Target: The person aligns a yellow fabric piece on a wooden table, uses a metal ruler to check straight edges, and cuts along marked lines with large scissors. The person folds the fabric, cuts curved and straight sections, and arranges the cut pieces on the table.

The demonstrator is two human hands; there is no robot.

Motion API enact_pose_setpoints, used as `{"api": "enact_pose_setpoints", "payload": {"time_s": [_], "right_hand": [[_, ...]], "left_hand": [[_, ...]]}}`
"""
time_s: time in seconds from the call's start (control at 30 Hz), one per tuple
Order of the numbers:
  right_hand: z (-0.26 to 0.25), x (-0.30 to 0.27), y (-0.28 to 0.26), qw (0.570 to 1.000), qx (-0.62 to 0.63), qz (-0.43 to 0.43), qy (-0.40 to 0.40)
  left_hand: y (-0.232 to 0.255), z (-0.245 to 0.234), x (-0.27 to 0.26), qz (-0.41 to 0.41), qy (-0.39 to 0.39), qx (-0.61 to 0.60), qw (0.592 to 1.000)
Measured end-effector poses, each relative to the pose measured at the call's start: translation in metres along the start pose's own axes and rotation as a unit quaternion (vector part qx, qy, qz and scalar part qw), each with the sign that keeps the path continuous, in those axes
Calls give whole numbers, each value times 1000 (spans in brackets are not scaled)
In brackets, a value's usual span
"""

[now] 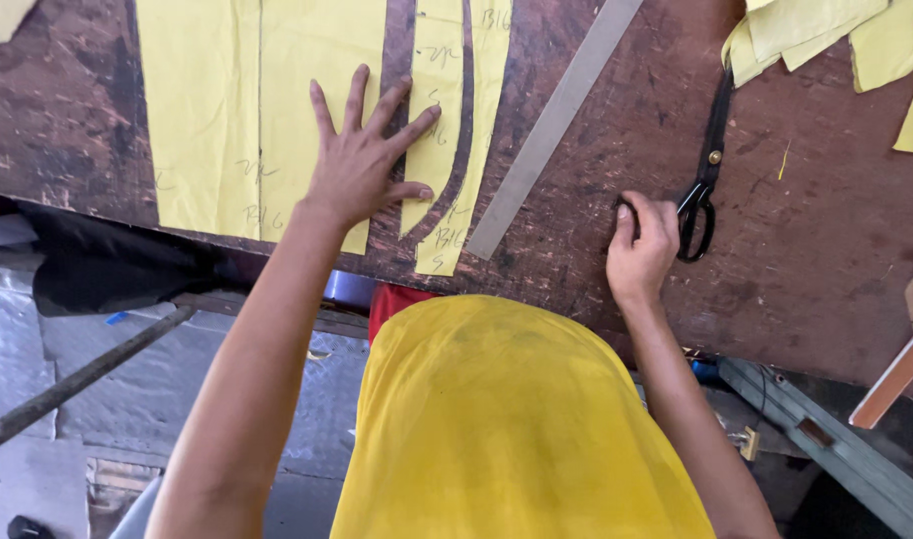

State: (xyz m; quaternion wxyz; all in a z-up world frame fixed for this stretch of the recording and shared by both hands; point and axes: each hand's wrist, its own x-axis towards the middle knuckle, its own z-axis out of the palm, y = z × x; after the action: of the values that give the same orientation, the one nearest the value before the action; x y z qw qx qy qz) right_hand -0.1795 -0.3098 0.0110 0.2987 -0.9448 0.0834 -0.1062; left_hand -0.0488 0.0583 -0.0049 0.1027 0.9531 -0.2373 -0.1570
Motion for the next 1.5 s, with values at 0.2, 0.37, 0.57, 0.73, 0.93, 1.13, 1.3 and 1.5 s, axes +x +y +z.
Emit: {"api": "enact_pose_setpoints", "payload": {"time_s": [0.2, 0.37, 0.57, 0.73, 0.93, 1.13, 1.3, 1.5], "right_hand": [[5, 0, -14, 998, -16, 61, -31], [11, 2, -15, 1000, -11, 28, 9], [4, 0, -20, 999, 10, 37, 37], [-4, -3, -22, 996, 24, 68, 51], [-7, 10, -27, 997, 19, 50, 49], [-6, 55, -52, 999, 35, -12, 31], [44, 106, -117, 966, -7, 79, -247], [89, 154, -147, 956, -116, 20, -268]], "left_hand": [[21, -9, 0, 7, -38, 15, 999], [37, -8, 13, 38, -3, -1, 999], [50, -7, 24, 38, -8, -7, 999], [40, -5, 17, -16, 36, -34, 999], [-1, -29, 44, -64, 21, -50, 996], [-22, -55, 69, -67, -21, -27, 997], [-25, -40, 97, -39, -1, -27, 999], [-21, -28, 96, -59, -7, -14, 998]]}}
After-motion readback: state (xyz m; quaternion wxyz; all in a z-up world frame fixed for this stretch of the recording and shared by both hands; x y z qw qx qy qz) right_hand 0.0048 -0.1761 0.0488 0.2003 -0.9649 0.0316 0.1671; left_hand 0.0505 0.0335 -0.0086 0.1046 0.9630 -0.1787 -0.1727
